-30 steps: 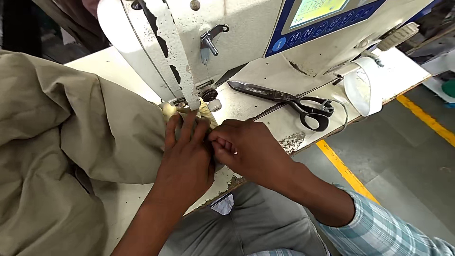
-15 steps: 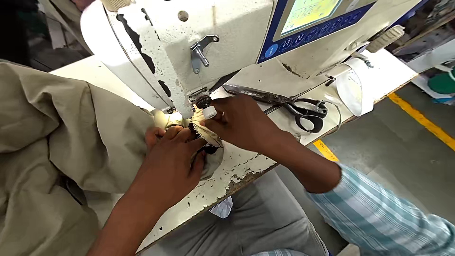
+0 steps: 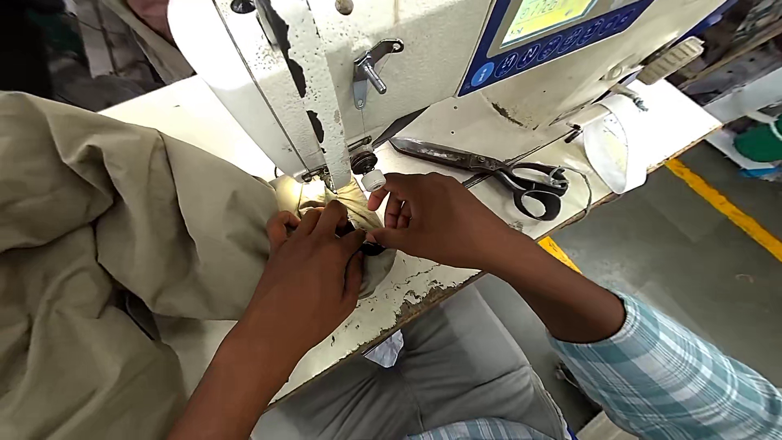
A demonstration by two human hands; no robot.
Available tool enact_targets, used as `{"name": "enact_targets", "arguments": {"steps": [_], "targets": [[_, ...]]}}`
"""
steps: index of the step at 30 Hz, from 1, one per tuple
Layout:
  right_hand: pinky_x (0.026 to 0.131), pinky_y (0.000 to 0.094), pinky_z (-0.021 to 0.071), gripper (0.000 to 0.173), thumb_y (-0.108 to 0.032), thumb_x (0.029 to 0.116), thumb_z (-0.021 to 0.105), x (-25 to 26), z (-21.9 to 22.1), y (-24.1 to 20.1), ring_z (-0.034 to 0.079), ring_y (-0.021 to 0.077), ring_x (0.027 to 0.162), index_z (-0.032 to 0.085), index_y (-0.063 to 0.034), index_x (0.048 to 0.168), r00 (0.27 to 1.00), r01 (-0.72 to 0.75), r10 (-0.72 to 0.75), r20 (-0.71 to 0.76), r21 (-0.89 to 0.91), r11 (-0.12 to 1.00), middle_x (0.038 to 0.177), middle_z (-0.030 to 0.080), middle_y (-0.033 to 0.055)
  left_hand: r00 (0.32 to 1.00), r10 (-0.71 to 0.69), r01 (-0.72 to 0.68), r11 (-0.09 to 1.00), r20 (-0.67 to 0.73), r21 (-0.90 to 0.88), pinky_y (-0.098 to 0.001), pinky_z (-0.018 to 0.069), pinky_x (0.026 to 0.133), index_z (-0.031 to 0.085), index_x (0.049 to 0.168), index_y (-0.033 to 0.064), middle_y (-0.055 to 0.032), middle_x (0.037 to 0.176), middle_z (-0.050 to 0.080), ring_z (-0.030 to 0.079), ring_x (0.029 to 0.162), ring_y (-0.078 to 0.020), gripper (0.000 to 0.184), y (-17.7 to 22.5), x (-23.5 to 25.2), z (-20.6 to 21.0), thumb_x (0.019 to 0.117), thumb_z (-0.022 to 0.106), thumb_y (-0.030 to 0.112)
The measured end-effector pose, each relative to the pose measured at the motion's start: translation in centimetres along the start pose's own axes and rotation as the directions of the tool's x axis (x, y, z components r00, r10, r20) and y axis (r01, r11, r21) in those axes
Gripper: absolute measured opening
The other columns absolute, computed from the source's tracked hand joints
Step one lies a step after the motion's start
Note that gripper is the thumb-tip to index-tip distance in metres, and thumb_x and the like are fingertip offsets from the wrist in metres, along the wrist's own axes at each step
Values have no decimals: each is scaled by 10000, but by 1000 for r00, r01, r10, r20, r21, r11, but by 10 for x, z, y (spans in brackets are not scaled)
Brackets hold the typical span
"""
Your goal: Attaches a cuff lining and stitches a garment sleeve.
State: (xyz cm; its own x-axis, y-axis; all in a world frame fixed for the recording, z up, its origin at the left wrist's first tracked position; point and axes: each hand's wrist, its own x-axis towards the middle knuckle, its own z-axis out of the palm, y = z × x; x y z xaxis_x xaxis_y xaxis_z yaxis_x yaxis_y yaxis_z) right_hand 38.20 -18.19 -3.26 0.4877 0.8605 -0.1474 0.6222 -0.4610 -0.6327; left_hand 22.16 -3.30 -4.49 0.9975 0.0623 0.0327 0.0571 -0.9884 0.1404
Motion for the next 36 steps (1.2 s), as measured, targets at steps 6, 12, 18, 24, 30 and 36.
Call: {"name": "enact_targets", "arguments": {"steps": [6,12,18,24,30,36], "targets": [[679,340,589,144,-251,944,729,0,-3,2,693,64,712,696,-202,1075,997,-45,44,61,7,999,811,729,-77,1000,21,-21,1000,-6,-5,-571,348,969,784,1133,258,-7,1256,628,560,1185,-247,378,0,1,1,953,460,333],[639,315,563,133,-222,932,717,2,-4,1,661,47,680,693,-211,1062,999,-45,42,31,79,996,804,714,-94,998,57,-58,998,-17,-6,-559,355,970,781,1052,227,17,1337,634,548,1259,-237,331,-1,1,4,935,477,287],[551,347,487,46,-230,856,707,-2,10,-4,596,60,611,690,-238,899,987,13,-10,-160,16,1000,690,628,-107,999,53,-53,998,-12,-23,-549,345,978,780,1122,248,64,1359,652,533,1293,-231,372,-2,1,5,935,459,269],[574,417,489,176,-301,878,703,3,20,-19,636,177,683,693,-145,959,984,-43,11,-176,-174,984,731,622,-15,999,40,-40,999,4,-33,-572,332,1020,774,1133,242,57,1403,632,501,1353,-256,359,-1,0,4,928,482,281],[639,429,515,117,-213,849,765,9,9,-24,650,171,729,731,-160,948,998,-57,52,-34,-183,981,763,665,-14,1000,14,-14,1000,-18,25,-578,334,991,785,1146,291,-34,1172,650,514,1267,-302,375,-2,-2,3,930,484,349],[636,470,521,116,-236,895,710,17,21,-23,675,238,780,710,-137,956,998,-36,22,-65,-215,976,813,669,38,1000,-2,2,1000,3,8,-588,333,1001,788,1101,285,-9,1107,679,526,1282,-289,340,-4,-2,1,911,513,351]]}}
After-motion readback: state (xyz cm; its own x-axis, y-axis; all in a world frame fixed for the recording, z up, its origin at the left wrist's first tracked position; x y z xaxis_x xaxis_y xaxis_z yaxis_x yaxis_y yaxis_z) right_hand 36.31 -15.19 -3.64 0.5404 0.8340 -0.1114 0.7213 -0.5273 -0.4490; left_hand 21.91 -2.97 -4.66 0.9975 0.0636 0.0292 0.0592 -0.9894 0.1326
